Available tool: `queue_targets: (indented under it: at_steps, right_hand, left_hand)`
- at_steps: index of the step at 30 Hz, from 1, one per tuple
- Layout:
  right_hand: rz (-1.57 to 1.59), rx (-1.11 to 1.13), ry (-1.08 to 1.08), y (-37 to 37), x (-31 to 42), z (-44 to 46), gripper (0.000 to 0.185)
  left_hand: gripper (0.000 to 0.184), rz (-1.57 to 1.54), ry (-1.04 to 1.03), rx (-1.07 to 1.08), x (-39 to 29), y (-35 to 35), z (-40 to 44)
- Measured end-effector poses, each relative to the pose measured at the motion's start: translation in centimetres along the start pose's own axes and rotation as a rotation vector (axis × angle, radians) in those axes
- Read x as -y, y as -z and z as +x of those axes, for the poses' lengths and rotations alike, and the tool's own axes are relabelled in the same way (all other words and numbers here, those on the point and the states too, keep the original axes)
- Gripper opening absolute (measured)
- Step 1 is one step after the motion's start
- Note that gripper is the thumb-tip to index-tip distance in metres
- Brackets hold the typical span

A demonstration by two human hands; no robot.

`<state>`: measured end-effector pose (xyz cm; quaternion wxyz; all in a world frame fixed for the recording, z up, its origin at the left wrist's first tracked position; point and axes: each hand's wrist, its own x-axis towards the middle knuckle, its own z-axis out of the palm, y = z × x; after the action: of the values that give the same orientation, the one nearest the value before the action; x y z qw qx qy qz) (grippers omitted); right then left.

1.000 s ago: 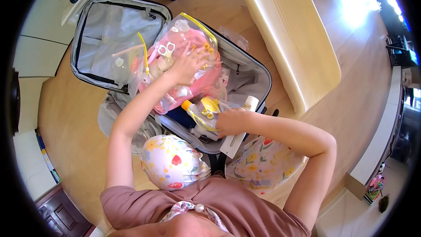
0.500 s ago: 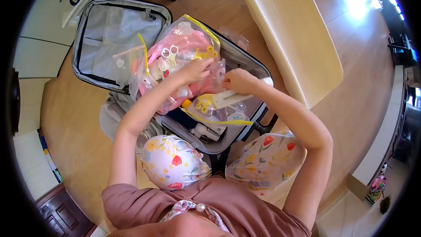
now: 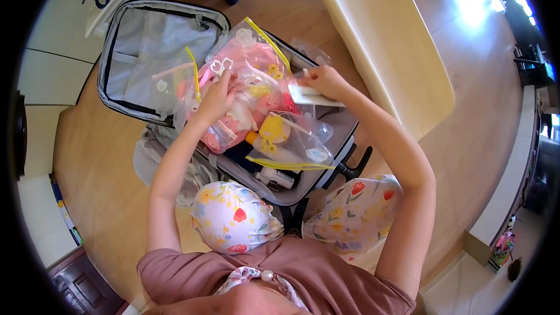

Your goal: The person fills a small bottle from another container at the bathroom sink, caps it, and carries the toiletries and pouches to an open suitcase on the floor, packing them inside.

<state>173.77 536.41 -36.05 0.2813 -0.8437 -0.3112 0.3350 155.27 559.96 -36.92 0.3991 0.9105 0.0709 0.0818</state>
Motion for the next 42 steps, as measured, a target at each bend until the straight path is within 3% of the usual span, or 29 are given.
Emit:
queue_targets:
  at_steps: [5, 7, 9, 15, 16, 19, 21, 25, 27, 29, 31, 33, 34, 36, 39, 40, 42]
  right_hand:
    - [0.277, -0.142, 0.102, 3.2, -1.4, 1.6, 0.027]
    - [0.377, -0.082, 0.026, 5.0, 0.7, 0.7, 0.027]
    - [0.456, -0.083, 0.108, 5.1, -0.3, 2.2, 0.026]
    - [0.342, -0.001, -0.085, 7.6, 3.6, 0.2, 0.028]
    - [0.327, -0.002, -0.039, 7.4, 3.0, 0.7, 0.026]
    - [0.182, 0.055, 0.064, 7.0, 1.8, 1.8, 0.024]
    - [-0.047, 0.176, 0.092, 6.7, 1.9, 0.8, 0.024]
    - [-0.292, 0.491, 0.119, 3.1, 2.0, -0.9, 0.025]
    - [-0.348, 0.635, 0.082, 1.7, 2.6, -1.3, 0.026]
    - [-0.245, 0.536, 0.182, 1.9, 3.7, -1.4, 0.029]
    - [-0.107, 0.378, 0.191, 2.0, 4.0, 0.0, 0.039]
    - [0.138, 0.006, 0.127, 1.7, 3.7, 2.9, 0.062]
    - [0.065, -0.109, 0.138, 1.2, 3.9, 3.9, 0.068]
    - [-0.071, -0.345, 0.153, -0.3, 4.3, 5.7, 0.081]
    - [-0.112, -0.369, 0.023, -2.0, 4.9, 7.8, 0.085]
    - [0.003, -0.345, -0.016, -1.5, 5.2, 7.5, 0.079]
    - [0.034, -0.322, 0.059, -1.3, 4.4, 7.8, 0.076]
  left_hand:
    - [0.055, 0.109, -0.029, -0.029, 0.5, -0.4, -1.0]
    - [0.066, 0.129, -0.093, -0.053, -0.4, -0.1, -1.1]
    - [0.069, 0.221, -0.119, -0.046, -1.1, 0.1, -1.2]
    - [0.07, 0.143, -0.108, -0.109, -1.8, 0.0, -1.0]
    - [0.07, 0.131, -0.119, -0.121, -1.7, 0.0, -1.0]
    - [0.065, -0.099, -0.006, 0.011, -1.5, 0.0, -1.0]
    - [0.062, -0.202, -0.023, 0.28, -2.1, -0.5, -1.5]
    - [0.06, -0.239, -0.54, 0.666, -4.5, -2.9, -3.8]
    - [0.043, -0.213, -0.365, 0.613, -5.3, -1.7, -3.4]
    - [0.031, -0.162, -0.118, 0.471, -5.1, 1.0, -1.4]
    - [0.021, 0.449, -0.241, 0.125, -2.5, 2.9, -0.3]
    - [0.026, 0.572, -0.128, 0.255, -1.1, 4.4, -1.2]
    - [0.029, 0.634, -0.074, 0.318, -0.8, 5.0, -1.3]
    - [0.037, 0.676, -0.082, 0.227, -0.7, 5.3, -2.3]
    - [0.055, 0.671, -0.009, 0.198, -0.6, 5.6, -2.9]
    - [0.059, 0.651, 0.009, 0.168, -0.5, 5.5, -3.2]
    - [0.075, 0.624, 0.045, 0.211, 0.0, 5.1, -3.3]
